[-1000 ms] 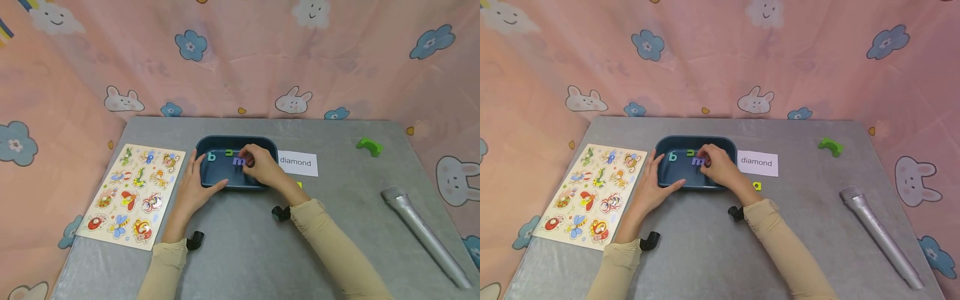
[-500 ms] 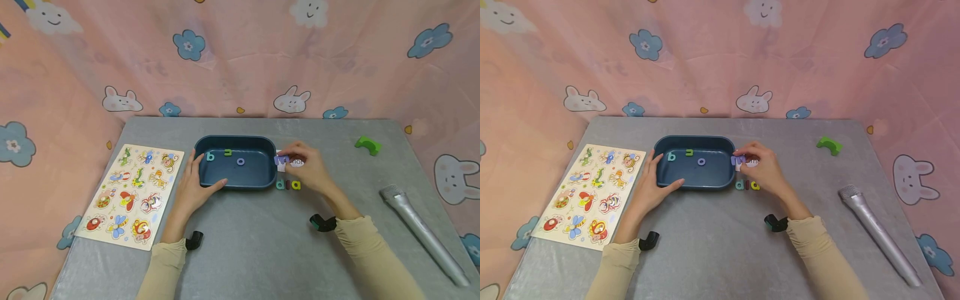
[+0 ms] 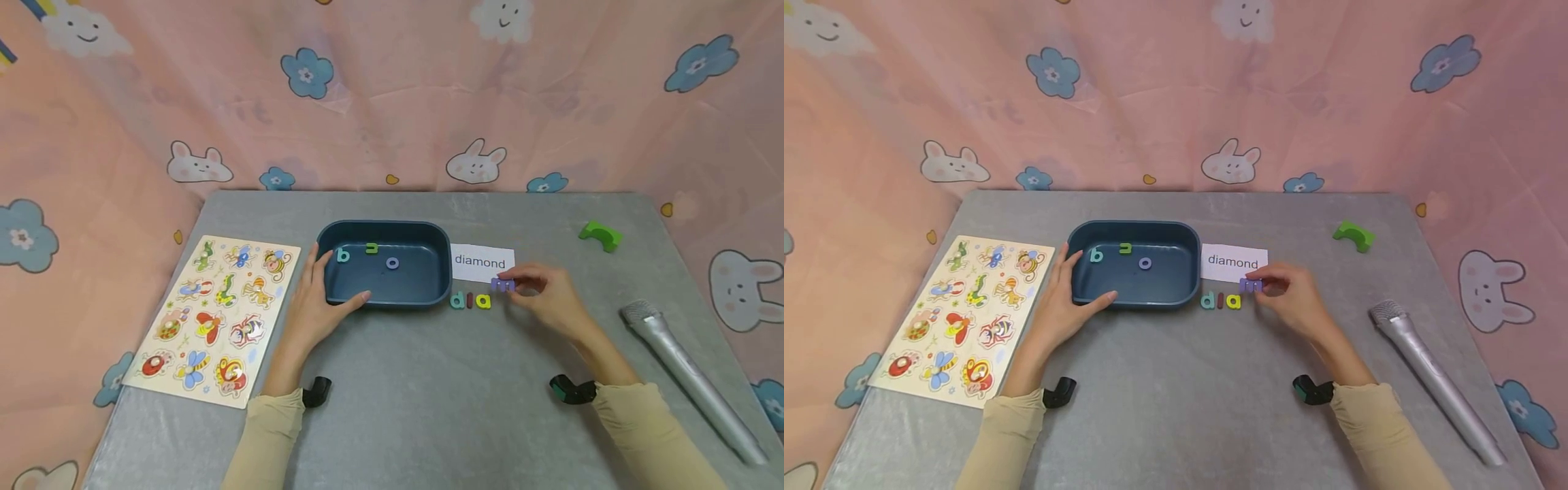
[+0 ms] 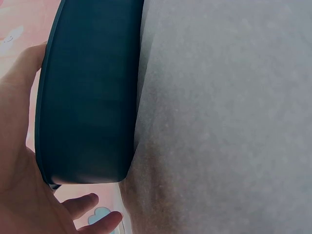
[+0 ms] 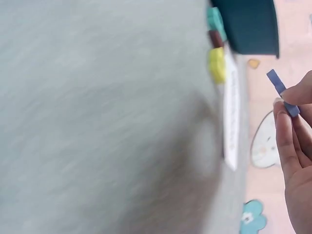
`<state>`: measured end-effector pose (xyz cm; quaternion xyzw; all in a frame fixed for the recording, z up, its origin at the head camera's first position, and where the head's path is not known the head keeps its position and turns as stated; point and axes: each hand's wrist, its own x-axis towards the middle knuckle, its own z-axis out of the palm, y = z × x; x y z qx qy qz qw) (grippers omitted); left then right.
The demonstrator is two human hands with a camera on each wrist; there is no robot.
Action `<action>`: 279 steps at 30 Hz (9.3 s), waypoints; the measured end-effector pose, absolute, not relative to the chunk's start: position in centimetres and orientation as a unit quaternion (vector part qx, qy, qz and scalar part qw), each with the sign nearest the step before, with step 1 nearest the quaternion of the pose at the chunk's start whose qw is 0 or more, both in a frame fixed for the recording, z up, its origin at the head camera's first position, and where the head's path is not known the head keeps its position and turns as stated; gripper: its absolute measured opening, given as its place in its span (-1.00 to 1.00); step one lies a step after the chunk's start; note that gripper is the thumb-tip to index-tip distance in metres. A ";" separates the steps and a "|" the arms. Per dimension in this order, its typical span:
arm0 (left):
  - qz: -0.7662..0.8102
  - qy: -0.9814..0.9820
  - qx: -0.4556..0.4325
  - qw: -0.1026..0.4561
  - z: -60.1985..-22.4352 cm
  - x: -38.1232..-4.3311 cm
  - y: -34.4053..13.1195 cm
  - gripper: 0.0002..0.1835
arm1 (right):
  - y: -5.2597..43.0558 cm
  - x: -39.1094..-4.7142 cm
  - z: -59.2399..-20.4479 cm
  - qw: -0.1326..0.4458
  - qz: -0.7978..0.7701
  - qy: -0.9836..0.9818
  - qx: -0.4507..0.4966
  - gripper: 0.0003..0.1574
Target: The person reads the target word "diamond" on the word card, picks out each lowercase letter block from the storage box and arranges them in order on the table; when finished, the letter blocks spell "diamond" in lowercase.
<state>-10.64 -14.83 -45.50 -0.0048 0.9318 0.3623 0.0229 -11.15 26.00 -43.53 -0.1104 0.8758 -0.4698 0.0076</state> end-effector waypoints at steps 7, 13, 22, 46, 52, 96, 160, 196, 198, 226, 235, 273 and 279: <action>0.365 0.930 -0.008 0.027 -45.3 -10.6 -14.8 0.20 | 27.1 -10.4 -44.9 0.042 -0.421 0.902 -0.086 -0.64; 0.364 0.931 -0.004 0.025 -45.4 -10.6 -14.9 0.20 | 27.2 -10.3 -45.8 0.046 -0.407 0.908 -0.085 -0.65; 0.364 0.931 -0.006 0.027 -45.5 -10.6 -14.8 0.20 | 27.5 -10.4 -47.0 0.018 -0.382 0.918 -0.102 -0.63; 0.362 0.932 -0.007 0.026 -45.5 -10.6 -14.8 0.21 | 18.7 -13.6 -42.2 -0.004 -0.434 0.888 -0.151 -0.49; 0.362 0.932 -0.009 0.025 -45.4 -10.7 -14.8 0.21 | 14.6 -14.5 -42.6 -0.005 -0.437 0.875 -0.210 -0.42; 0.361 0.932 -0.009 0.025 -45.4 -10.7 -14.7 0.20 | 8.1 -17.8 -44.2 0.061 -0.198 0.953 -0.222 -0.77; 0.365 0.931 -0.008 0.026 -45.6 -10.4 -14.8 0.20 | 29.6 -9.9 -46.2 -0.017 -0.293 0.946 -0.137 -0.68; 0.356 0.934 -0.009 0.035 -45.4 -10.7 -14.8 0.21 | 10.6 -16.4 -42.1 0.065 -0.404 0.884 -0.227 -0.28; 0.356 0.934 -0.008 0.034 -45.4 -10.6 -14.8 0.20 | 9.7 -16.8 -42.5 0.090 -0.395 0.886 -0.224 -0.22; 0.359 0.933 -0.011 0.031 -45.3 -10.6 -14.7 0.19 | 6.3 -19.1 -45.2 0.111 -0.298 0.915 -0.250 -0.75; 0.361 0.932 -0.012 0.028 -45.4 -10.6 -14.7 0.20 | 6.6 -18.9 -45.2 0.129 -0.358 0.889 -0.255 -0.81; 0.360 0.932 -0.014 0.030 -45.3 -10.6 -14.6 0.21 | 23.3 -13.1 -40.3 -0.050 -0.429 0.890 -0.145 -0.75; 0.363 0.931 -0.015 0.030 -45.3 -10.5 -14.6 0.21 | 26.3 -12.3 -40.8 -0.135 -0.374 0.907 -0.136 -0.85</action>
